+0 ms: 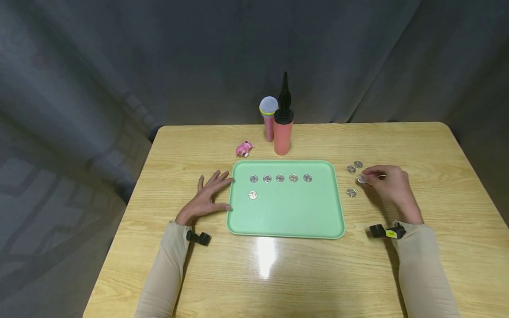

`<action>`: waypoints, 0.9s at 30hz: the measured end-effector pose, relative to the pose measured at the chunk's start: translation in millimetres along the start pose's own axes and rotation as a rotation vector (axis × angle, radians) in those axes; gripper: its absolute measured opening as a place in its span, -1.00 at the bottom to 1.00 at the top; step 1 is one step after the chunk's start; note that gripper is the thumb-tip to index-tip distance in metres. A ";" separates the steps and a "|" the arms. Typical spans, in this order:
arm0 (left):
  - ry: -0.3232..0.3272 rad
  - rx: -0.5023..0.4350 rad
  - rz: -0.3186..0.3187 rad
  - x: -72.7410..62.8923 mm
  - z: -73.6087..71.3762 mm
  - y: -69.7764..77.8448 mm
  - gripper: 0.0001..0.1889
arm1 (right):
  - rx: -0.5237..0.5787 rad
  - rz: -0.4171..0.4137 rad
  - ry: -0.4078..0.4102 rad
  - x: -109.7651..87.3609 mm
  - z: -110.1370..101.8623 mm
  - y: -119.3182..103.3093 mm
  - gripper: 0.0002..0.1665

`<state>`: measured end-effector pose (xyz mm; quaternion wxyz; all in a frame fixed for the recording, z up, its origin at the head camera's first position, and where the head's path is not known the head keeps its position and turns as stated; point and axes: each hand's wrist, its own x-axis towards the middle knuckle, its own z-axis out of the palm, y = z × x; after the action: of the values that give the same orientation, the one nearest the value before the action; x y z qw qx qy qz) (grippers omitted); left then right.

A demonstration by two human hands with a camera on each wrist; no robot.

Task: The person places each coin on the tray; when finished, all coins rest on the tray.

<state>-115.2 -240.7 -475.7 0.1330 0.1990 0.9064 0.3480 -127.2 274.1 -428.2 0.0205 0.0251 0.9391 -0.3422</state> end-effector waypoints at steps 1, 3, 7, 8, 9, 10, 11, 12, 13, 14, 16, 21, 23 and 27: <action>0.001 -0.001 0.001 0.0 0.1 0.1 -0.10 | 0.007 -0.001 -0.002 -0.3 -0.3 -1.2 -0.77; 0.003 -0.004 0.001 0.0 0.2 0.2 -0.10 | 0.018 -0.003 -0.008 -0.7 -0.8 -3.3 -0.77; 0.004 -0.003 0.002 0.4 0.2 0.7 -0.10 | 0.050 -0.003 -0.017 -1.6 -2.1 -7.8 -0.75; 0.004 0.000 0.003 0.5 0.2 0.7 -0.10 | 0.060 -0.005 -0.018 -1.8 -2.2 -9.3 -0.75; 0.004 0.002 0.003 0.7 0.1 0.8 -0.10 | 0.069 -0.010 -0.018 -1.9 -2.1 -11.0 -0.75; 0.005 0.004 0.004 0.8 0.0 0.9 -0.10 | 0.077 -0.015 -0.018 -1.9 -1.7 -12.8 -0.75; 0.005 0.006 0.005 0.9 0.0 0.8 -0.10 | 0.083 -0.021 -0.018 -1.7 -0.9 -14.7 -0.75; 0.006 0.007 0.005 1.0 -0.1 0.8 -0.10 | 0.087 -0.028 -0.017 -1.4 0.1 -16.8 -0.75; 0.006 0.008 0.006 1.0 -0.2 0.7 -0.10 | 0.087 -0.039 -0.015 -1.0 1.2 -18.9 -0.75; 0.007 0.008 0.006 1.0 -0.2 0.5 -0.10 | 0.085 -0.047 -0.013 -0.4 2.6 -21.0 -0.75; 0.007 0.006 0.005 0.8 -0.2 0.1 -0.10 | 0.085 -0.062 -0.013 0.8 6.0 -24.9 -0.76; 0.006 -0.009 0.002 -0.3 -0.1 -0.5 -0.10 | 0.101 -0.085 -0.037 2.9 14.5 -34.3 -0.77; 0.005 -0.014 0.003 -0.6 -0.1 -0.5 -0.10 | 0.109 -0.087 -0.050 3.3 17.2 -38.5 -0.78; 0.005 -0.007 0.007 -0.7 0.0 -0.4 -0.10 | 0.134 -0.101 -0.076 3.9 22.6 -47.9 -0.79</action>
<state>-114.6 -241.3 -476.0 0.1304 0.2008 0.9049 0.3520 -133.5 223.1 -414.9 0.0372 -0.0341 0.9127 -0.4055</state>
